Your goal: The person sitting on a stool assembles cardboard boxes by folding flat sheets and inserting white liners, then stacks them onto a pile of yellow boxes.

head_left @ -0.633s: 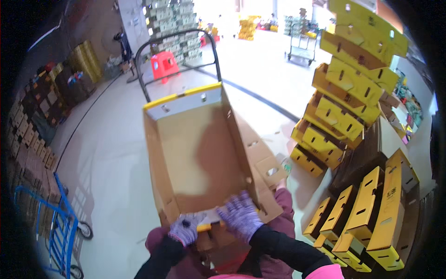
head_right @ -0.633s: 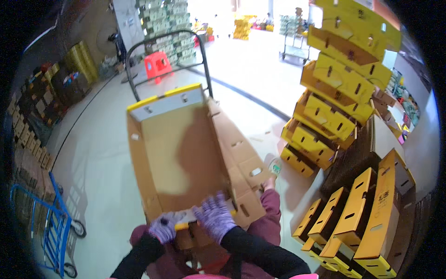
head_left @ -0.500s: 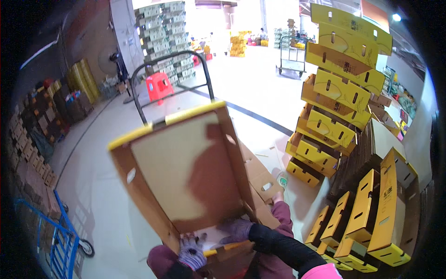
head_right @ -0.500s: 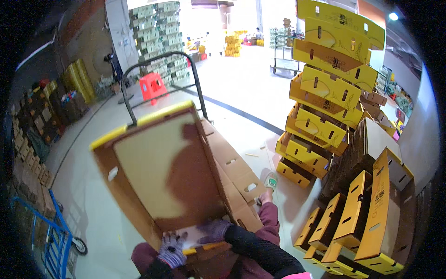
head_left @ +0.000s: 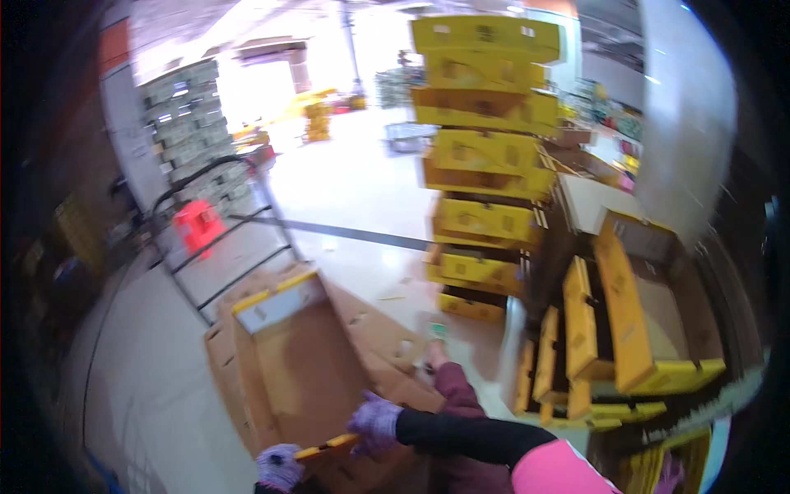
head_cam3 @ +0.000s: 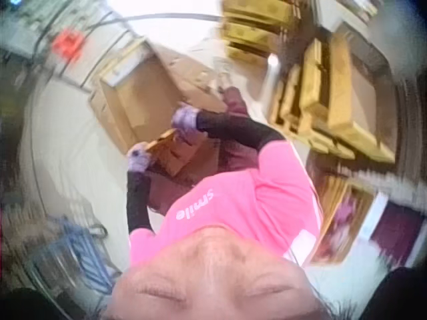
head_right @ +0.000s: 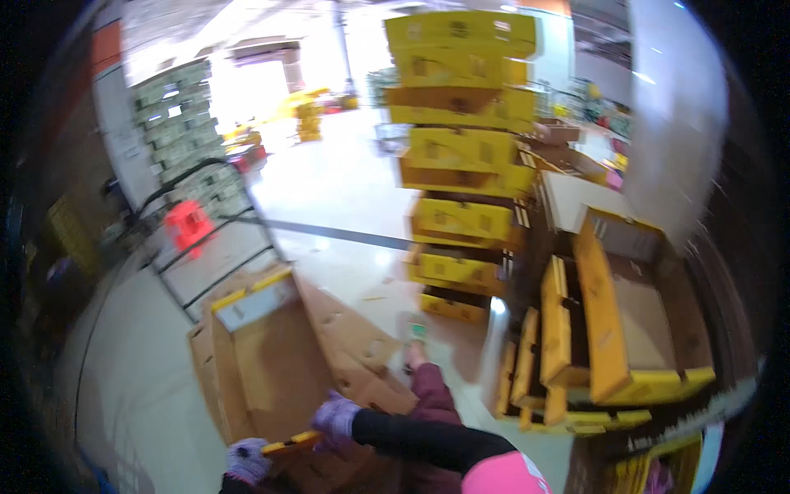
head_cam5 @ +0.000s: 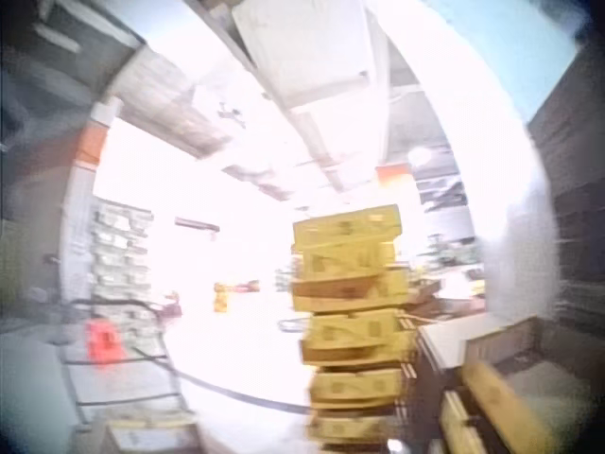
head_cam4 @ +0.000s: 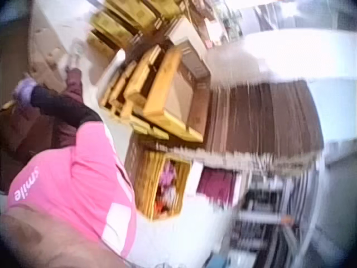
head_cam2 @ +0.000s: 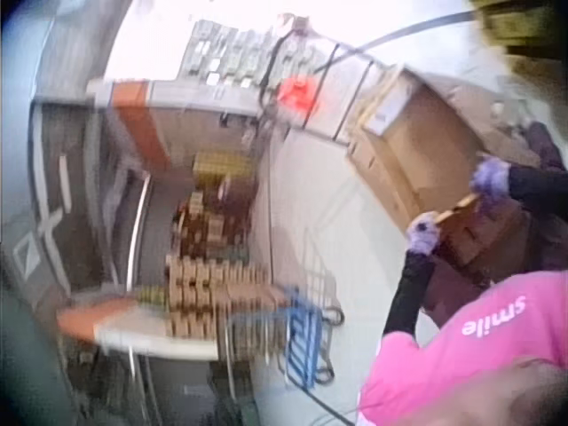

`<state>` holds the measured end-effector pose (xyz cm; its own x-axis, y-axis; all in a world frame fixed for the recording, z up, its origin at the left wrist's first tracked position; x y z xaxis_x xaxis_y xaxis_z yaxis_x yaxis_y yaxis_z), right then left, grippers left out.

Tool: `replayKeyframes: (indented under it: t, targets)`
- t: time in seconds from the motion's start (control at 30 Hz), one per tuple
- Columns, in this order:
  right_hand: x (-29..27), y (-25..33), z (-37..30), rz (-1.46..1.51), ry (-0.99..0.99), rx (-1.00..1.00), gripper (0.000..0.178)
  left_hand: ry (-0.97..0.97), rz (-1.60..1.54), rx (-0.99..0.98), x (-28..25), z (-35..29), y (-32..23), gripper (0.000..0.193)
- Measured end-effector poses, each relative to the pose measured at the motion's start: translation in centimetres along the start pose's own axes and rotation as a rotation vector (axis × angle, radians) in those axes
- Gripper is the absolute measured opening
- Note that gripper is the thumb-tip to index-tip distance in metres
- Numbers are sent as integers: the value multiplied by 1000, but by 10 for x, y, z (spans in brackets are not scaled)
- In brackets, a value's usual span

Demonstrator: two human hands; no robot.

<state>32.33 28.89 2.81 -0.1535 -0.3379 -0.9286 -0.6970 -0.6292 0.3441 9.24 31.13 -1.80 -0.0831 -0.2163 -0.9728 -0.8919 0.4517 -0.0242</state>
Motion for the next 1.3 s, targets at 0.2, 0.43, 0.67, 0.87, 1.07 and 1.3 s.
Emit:
replayKeyframes:
  t: [0.2,0.43,0.67,0.87,1.07,1.3]
  targets:
    - [-13,-5,-46,-349,-184,104,25,-82,-643,-205,-15,-5,27,17]
    - [-88,42,-170,-430,-522,291,19,-685,-53,533,-163,-15,-101,33]
    - [-208,89,-319,-896,-701,752,19,-796,-163,601,-189,-9,-154,51]
    - [-250,50,-385,-873,-805,1310,31,-760,-100,692,-126,-21,-148,24]
    - [-261,26,-432,-769,-823,1574,36,-353,-328,455,-64,-20,-96,34]
    - [-255,9,-449,-683,-768,1700,38,-232,-441,361,4,-6,-57,36]
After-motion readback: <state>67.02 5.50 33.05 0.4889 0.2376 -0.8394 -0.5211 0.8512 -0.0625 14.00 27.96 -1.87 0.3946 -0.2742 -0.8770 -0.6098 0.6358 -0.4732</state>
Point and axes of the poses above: each hand's wrist, its own z-axis towards the middle knuckle, its own x-axis out of the palm, y = z × x, the point moved 7 cm from there along z, towards the middle knuckle, and after that the axes turned 2 degrees about -x, right-handed, at the moved point
